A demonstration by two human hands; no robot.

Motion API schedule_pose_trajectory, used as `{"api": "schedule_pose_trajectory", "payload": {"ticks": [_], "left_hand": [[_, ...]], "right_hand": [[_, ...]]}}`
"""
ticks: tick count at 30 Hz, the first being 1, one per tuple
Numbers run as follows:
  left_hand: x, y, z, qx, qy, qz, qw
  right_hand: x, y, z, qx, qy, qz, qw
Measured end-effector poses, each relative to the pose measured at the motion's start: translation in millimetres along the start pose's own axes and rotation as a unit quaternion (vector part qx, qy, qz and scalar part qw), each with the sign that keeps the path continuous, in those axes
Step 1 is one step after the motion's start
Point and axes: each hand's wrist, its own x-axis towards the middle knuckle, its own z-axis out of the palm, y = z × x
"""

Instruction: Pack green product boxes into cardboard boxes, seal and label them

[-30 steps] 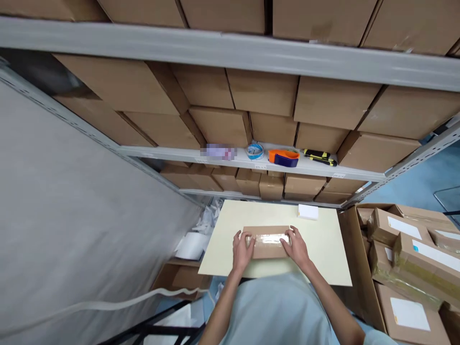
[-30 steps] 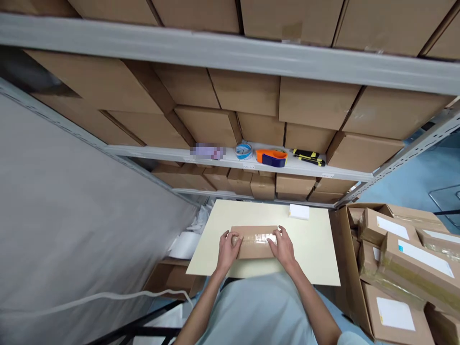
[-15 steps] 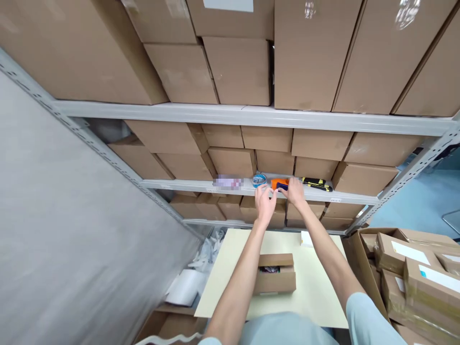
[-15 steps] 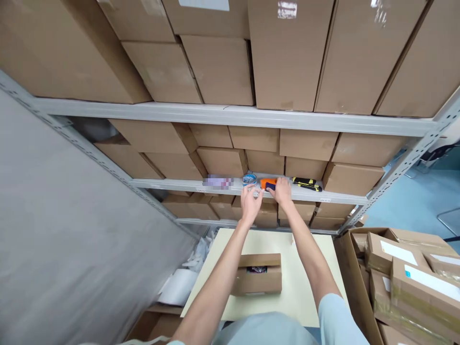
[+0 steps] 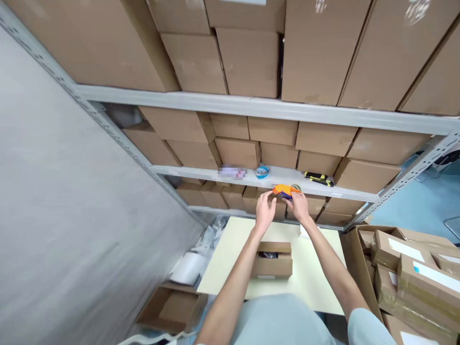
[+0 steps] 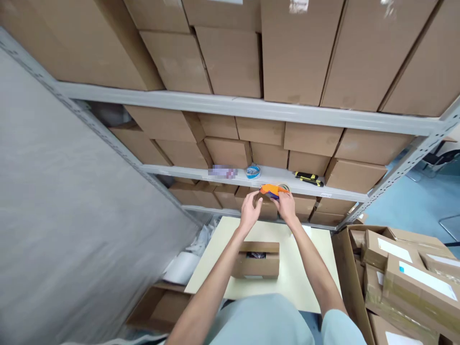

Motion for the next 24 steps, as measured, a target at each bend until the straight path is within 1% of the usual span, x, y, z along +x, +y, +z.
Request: {"api": "schedule_pose_trajectory", "payload": {"ticks": [3, 5, 7, 9, 12, 15, 17, 21, 24], "left_hand": [[-54.7, -6.1, -25.3, -0.07, 0.013, -0.078, 0.994], [-92.5, -3.7, -42.0, -0.107, 0.002, -0.123, 0.987], [-125.5, 3.5, -56.7, -0.128, -0.014, -0.151, 0.98], [-150.7, 12.7, -69.0, -0.138, -0.027, -0.168, 0.976], [-174.6, 25.8, -84.3, -0.134, -0.041, -0.172, 0.975], [-186.3, 37.8, -98.7, -0.116, -0.061, -0.14, 0.981], [-189.2, 45.9, -108.4, -0.096, -0.063, -0.104, 0.988], [-187.5, 61.9, -126.4, -0.053, -0.048, -0.03, 0.997], [-184.0, 73.2, -138.0, -0.035, -0.044, 0.007, 0.998]], "right_hand": [[-83.6, -8.3, 4.7, 0.073, 0.037, -0.023, 0.996], [-135.8, -19.2, 1.7, 0.104, 0.031, -0.017, 0.994], [-176.5, -32.5, -5.9, 0.126, 0.014, -0.012, 0.992], [-203.1, -45.2, -14.9, 0.142, -0.005, -0.012, 0.99], [-222.9, -59.0, -25.8, 0.155, -0.029, -0.006, 0.987], [-229.7, -67.5, -33.8, 0.166, -0.039, -0.015, 0.985], [-230.4, -71.9, -39.3, 0.17, -0.032, -0.035, 0.984], [-226.3, -80.1, -53.3, 0.172, -0.003, -0.081, 0.982], [-222.3, -84.5, -64.4, 0.171, -0.007, -0.113, 0.979]]}}
